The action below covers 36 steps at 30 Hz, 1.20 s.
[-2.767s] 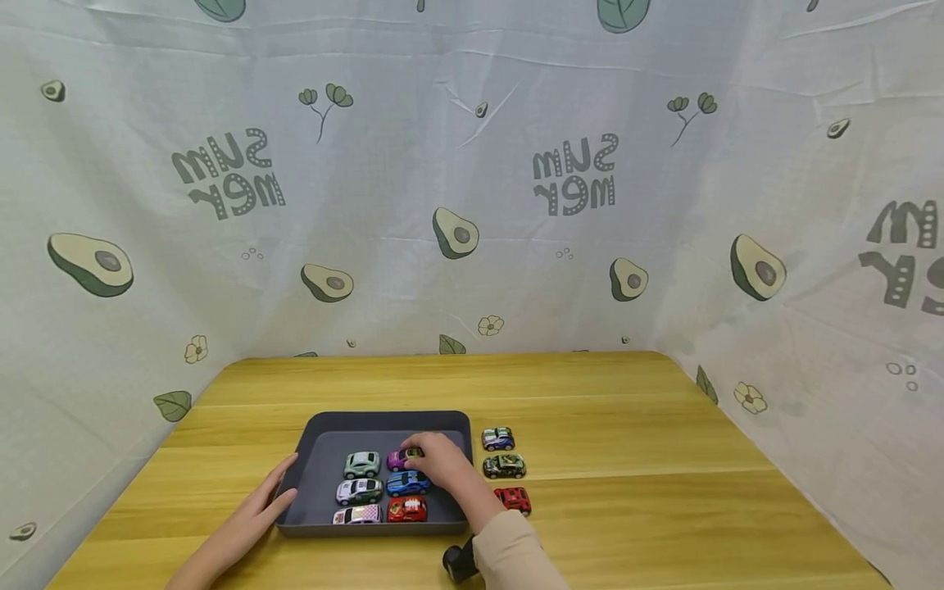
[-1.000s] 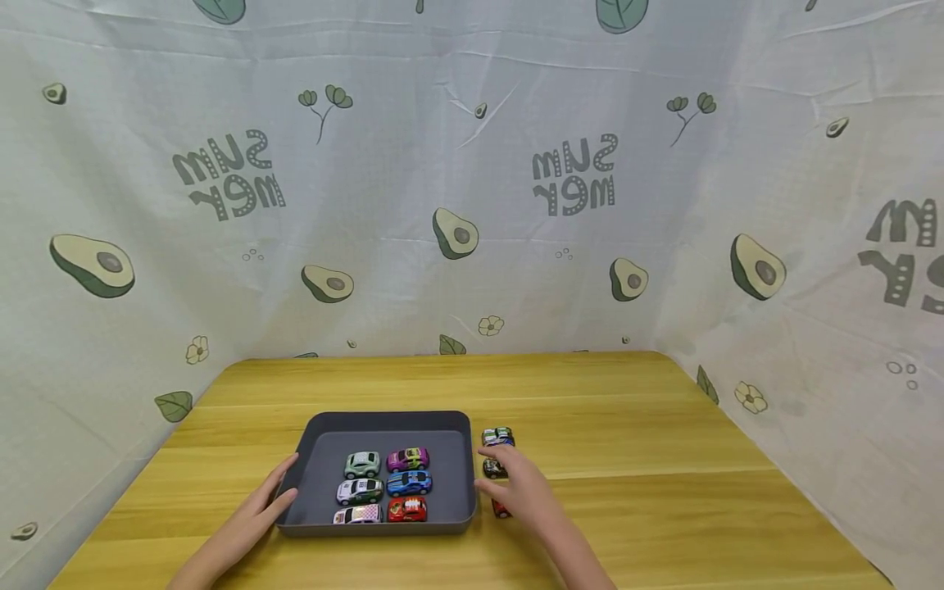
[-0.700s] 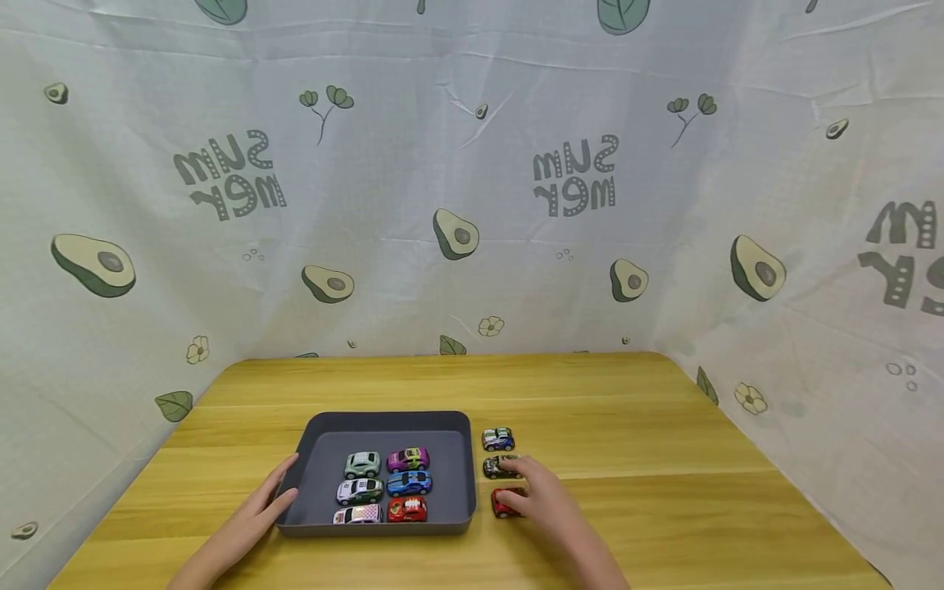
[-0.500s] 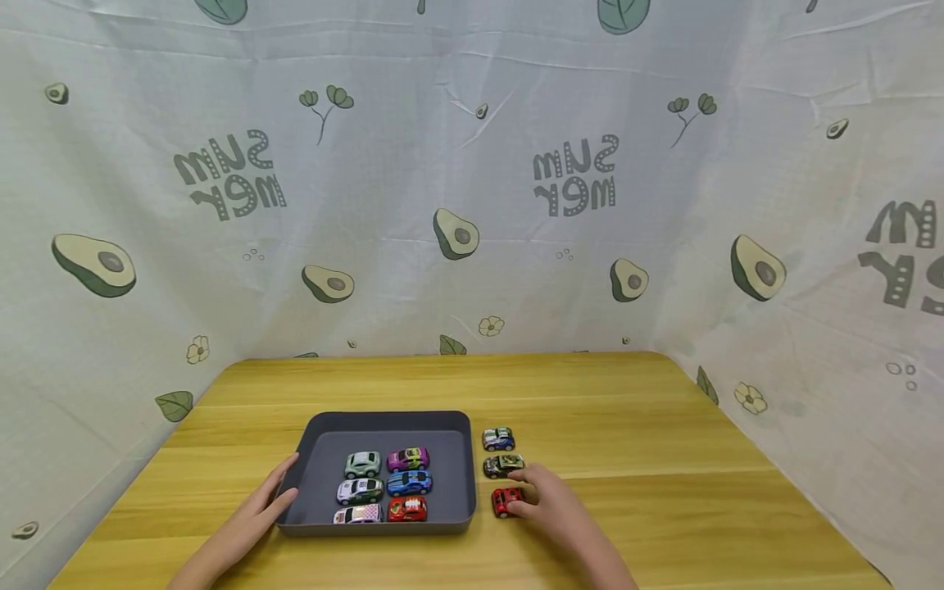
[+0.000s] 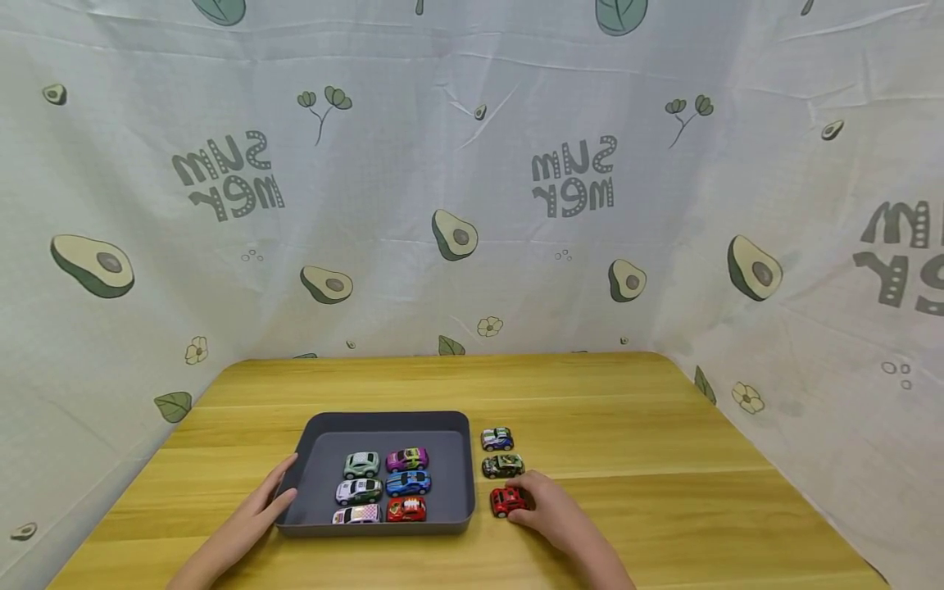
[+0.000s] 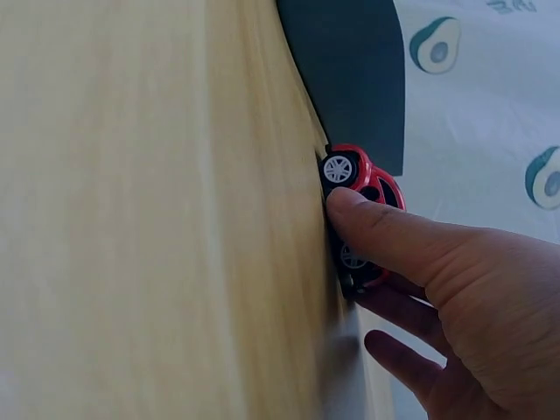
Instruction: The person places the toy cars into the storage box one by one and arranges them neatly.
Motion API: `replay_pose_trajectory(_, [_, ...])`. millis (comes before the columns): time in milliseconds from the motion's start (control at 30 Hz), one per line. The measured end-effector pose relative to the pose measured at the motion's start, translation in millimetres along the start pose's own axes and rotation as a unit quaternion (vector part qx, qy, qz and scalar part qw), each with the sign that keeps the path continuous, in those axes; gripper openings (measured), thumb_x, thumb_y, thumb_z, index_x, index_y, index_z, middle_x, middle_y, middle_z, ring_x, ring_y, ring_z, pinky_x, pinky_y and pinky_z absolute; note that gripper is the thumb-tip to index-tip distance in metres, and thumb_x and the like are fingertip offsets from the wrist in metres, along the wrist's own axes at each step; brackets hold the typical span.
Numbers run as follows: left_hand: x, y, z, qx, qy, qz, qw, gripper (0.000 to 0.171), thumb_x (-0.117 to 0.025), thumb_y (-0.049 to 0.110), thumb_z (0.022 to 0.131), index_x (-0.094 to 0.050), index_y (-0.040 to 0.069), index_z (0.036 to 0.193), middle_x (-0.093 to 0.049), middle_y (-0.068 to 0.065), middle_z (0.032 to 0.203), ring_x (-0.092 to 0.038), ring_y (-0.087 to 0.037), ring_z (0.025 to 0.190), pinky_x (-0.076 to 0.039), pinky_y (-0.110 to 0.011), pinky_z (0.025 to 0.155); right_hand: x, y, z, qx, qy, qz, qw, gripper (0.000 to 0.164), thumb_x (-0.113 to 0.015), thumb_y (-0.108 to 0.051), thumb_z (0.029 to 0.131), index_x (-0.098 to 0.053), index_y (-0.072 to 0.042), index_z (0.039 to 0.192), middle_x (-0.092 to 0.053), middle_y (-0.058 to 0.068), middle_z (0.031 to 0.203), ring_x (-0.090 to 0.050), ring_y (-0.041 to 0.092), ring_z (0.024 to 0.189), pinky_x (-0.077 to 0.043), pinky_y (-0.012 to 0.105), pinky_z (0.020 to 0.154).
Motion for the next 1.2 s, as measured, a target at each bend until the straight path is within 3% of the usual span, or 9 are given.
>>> replay_pose_trajectory(400, [-0.9, 1.2, 1.1, -0.006, 0.001, 0.002, 1.0000, 0.061, -0.042, 0.046, 0.093, -0.022, 0.022, 0.145, -0.025, -0.023, 0.147, -0.029, -0.044, 0.132, -0.029, -0.063, 0.098, 1, 1, 1, -0.022, -0.006, -0.009, 1.000, 0.038, -0.072, -0.028, 0.073, -0.064, -0.006, 0.103, -0.059, -0.001, 0.094, -0.057, 0.018, 0.090, -0.049, 0.039, 0.081])
replay_pose_trajectory(533, [-0.8, 1.2, 1.6, -0.007, 0.001, -0.001, 1.0000, 0.061, -0.042, 0.046, 0.093, -0.022, 0.022, 0.145, -0.024, -0.023, 0.147, -0.029, -0.043, 0.132, -0.029, -0.063, 0.099, 7, -3, 2, -0.035, 0.008, -0.004, 0.999, 0.037, -0.072, -0.026, 0.073, -0.064, -0.005, 0.103, -0.060, 0.002, 0.095, -0.058, 0.021, 0.092, -0.049, 0.043, 0.082])
replay_pose_trajectory(867, [-0.3, 0.6, 0.3, -0.007, 0.001, -0.002, 1.0000, 0.061, -0.042, 0.046, 0.093, -0.022, 0.021, 0.145, -0.024, -0.023, 0.147, -0.028, -0.044, 0.132, -0.029, -0.063, 0.098, 24, -39, 11, 0.016, 0.037, -0.048, 0.998, 0.037, -0.069, -0.027, 0.077, -0.062, -0.005, 0.107, -0.061, 0.000, 0.098, -0.060, 0.019, 0.089, -0.051, 0.036, 0.079])
replay_pose_trajectory(1033, [-0.6, 0.5, 0.9, -0.008, -0.001, -0.005, 1.0000, 0.061, -0.042, 0.045, 0.093, -0.021, 0.021, 0.145, -0.023, -0.024, 0.147, -0.028, -0.044, 0.132, -0.029, -0.063, 0.098, 22, -55, 22, 0.019, 0.032, -0.040, 0.998, 0.036, -0.069, -0.029, 0.078, -0.063, -0.009, 0.107, -0.062, -0.001, 0.099, -0.059, 0.016, 0.090, -0.050, 0.033, 0.077])
replay_pose_trajectory(1200, [-0.7, 0.2, 0.9, -0.007, -0.003, -0.005, 1.0000, 0.061, -0.042, 0.046, 0.093, -0.021, 0.020, 0.145, -0.022, -0.024, 0.148, -0.028, -0.044, 0.132, -0.029, -0.062, 0.099, 15, -69, 30, 0.035, 0.026, -0.026, 0.999, 0.034, -0.070, -0.027, 0.078, -0.063, -0.009, 0.105, -0.062, 0.001, 0.101, -0.059, 0.019, 0.093, -0.049, 0.038, 0.081])
Point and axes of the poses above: each hand's wrist, its own z-axis towards the middle knuckle, its own x-axis out of the back of the hand, y = z × x, the point moved 10 cm from there along z, towards the middle knuckle
